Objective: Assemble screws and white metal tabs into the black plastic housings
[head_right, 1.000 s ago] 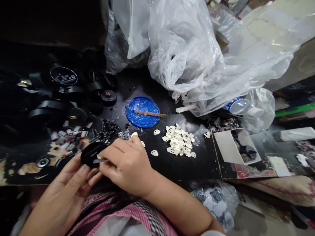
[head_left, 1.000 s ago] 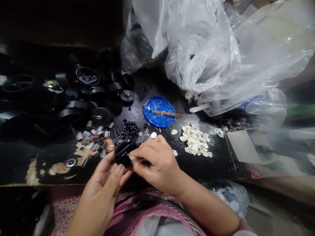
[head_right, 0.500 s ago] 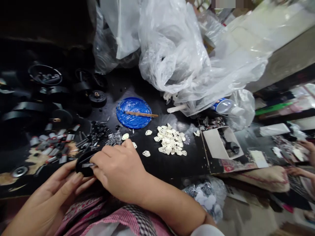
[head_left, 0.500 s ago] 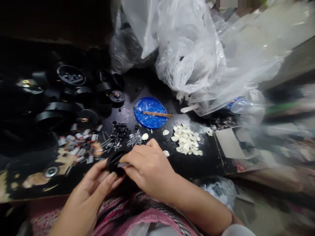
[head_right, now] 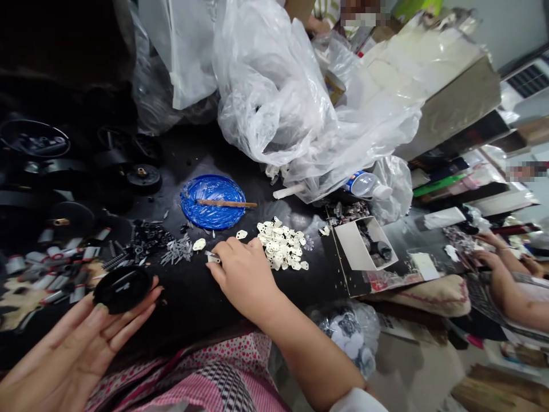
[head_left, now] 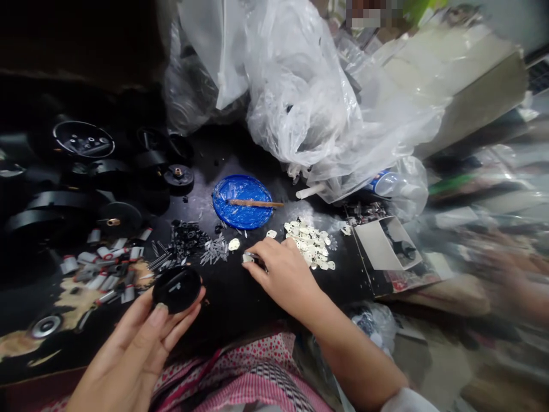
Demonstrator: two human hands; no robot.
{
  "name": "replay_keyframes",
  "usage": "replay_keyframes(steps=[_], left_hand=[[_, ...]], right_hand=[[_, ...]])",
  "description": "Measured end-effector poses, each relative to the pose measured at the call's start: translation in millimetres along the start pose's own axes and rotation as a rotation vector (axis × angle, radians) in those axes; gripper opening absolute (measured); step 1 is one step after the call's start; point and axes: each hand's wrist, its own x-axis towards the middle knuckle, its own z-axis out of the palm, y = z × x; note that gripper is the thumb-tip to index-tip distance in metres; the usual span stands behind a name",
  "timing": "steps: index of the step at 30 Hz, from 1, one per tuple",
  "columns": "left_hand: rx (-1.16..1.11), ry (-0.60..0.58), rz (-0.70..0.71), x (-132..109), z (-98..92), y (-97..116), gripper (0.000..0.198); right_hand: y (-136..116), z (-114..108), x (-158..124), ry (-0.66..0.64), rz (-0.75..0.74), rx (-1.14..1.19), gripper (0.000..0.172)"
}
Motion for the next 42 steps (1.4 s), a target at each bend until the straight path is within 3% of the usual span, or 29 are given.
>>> replay_keyframes(steps=[4, 8, 11, 15, 18, 24, 32, 34, 37, 42], left_hand=[[-0.038, 0.024, -0.063, -1.8, 9.3, 6.0, 0.055], [-0.181, -0.026, -0.11, -4.4, 19.1, 14.8, 0.038], [-0.227, -0.037, -0.1, -5.0, 18.5, 17.2, 0.028], [-0.226, 0.016, -0.044, -4.9, 14.1, 16.9, 0.024], [-0.192, 0.039, -0.008, -4.9, 14.0, 16.4, 0.027], [-0.096, 0.081, 0.087, -5.7, 11.2, 10.0, 0.042], [0.048, -0.047, 0.132, -2.6, -4.3, -0.2, 0.035], [0.089, -0.086, 0.164, -2.4, -2.0, 0.9, 0.033], [0.09, -0.048, 0.199, -4.0, 7.6, 4.1, 0.032], [0.042, -0.028, 0.141, -9.4, 16.6, 7.2, 0.038]], right_hand=[[-14.6, -0.8, -1.4, 0.02, -0.139, 0.197, 0.015], [-36.3, -5.2, -2.7, -0.049, -0.283, 0.473, 0.015], [-48.1, -2.8, -3.0, -0.004, -0.273, 0.541, 0.017], [-54.2, 6.8, -4.0, 0.201, -0.369, 0.429, 0.01], [-54.7, 11.1, -4.7, 0.275, -0.483, 0.343, 0.014], [-54.6, 11.3, -1.1, 0.312, -0.559, 0.376, 0.013], [-54.6, 9.4, 1.4, 0.29, -0.529, 0.346, 0.016], [-55.2, 7.7, -0.2, 0.294, -0.532, 0.361, 0.015], [-56.7, 6.7, -4.5, 0.308, -0.543, 0.366, 0.014], [-56.9, 6.9, -10.1, 0.359, -0.527, 0.358, 0.01]])
